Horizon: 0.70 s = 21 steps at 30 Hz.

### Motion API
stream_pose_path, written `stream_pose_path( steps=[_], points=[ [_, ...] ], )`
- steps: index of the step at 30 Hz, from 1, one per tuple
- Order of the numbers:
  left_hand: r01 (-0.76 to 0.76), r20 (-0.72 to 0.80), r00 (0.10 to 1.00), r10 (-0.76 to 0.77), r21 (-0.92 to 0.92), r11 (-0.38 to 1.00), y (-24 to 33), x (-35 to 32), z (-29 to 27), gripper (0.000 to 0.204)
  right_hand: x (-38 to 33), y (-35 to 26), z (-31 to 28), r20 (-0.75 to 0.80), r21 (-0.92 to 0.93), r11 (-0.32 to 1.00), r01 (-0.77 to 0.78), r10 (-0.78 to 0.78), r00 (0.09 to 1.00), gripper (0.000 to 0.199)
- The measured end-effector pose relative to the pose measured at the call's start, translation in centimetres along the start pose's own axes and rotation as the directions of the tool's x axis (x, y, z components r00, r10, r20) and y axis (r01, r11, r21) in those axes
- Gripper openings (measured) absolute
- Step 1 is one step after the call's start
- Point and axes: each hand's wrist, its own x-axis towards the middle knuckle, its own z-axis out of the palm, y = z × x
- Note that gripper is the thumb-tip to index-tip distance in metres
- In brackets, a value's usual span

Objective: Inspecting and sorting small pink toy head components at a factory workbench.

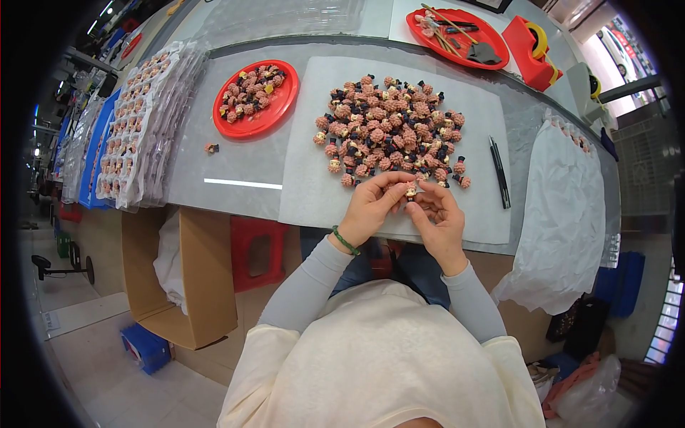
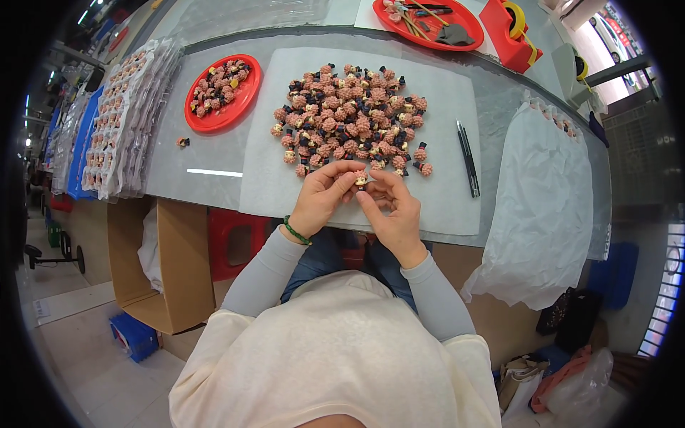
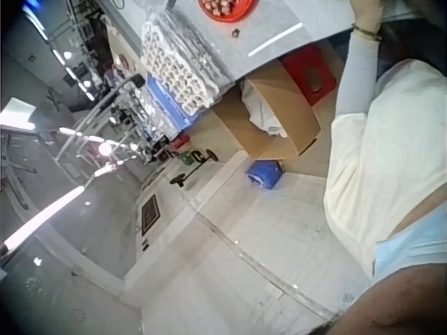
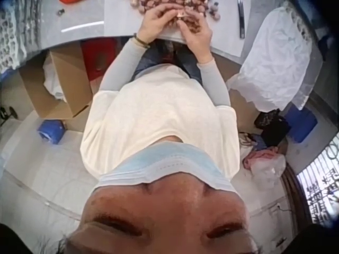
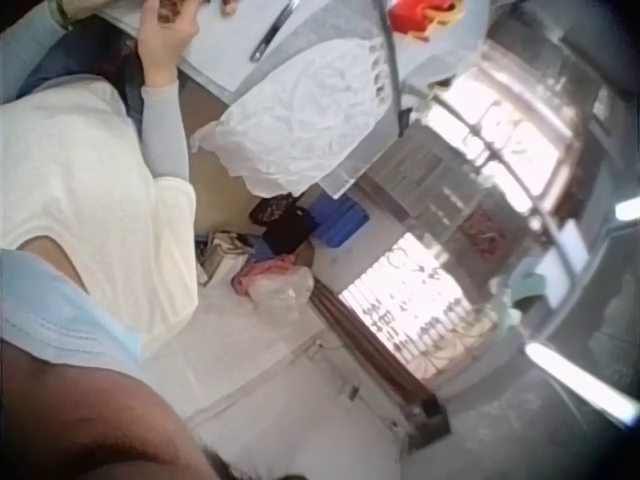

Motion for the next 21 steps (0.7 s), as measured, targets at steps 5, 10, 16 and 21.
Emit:
stream_pose_path(
  steps=[5,10,16,21],
  points=[
    [-0.011,-0.027,1.000,0.009,-0.054,0.998,-0.06,-0.13,0.09,0.023,-0.12,0.07,0.01,-0.039,-0.018,0.999,0.040,-0.041,0.998,0.036],
    [-0.049,-0.019,0.999,0.049,0.013,0.999,-0.05,-0.18,0.09,0.021,-0.14,-0.02,0.17,-0.091,-0.002,0.996,0.090,-0.090,0.992,0.038],
    [-0.062,-0.001,0.998,0.062,0.006,0.998,0.02,-0.20,0.07,0.022,-0.05,0.35,0.04,-0.115,-0.014,0.992,0.125,-0.125,0.985,0.038],
    [-0.057,0.015,0.998,0.057,-0.004,0.998,0.02,-0.12,0.09,0.023,-0.18,0.43,-0.19,-0.088,0.001,0.995,0.097,-0.096,0.991,0.044]
  ],
)
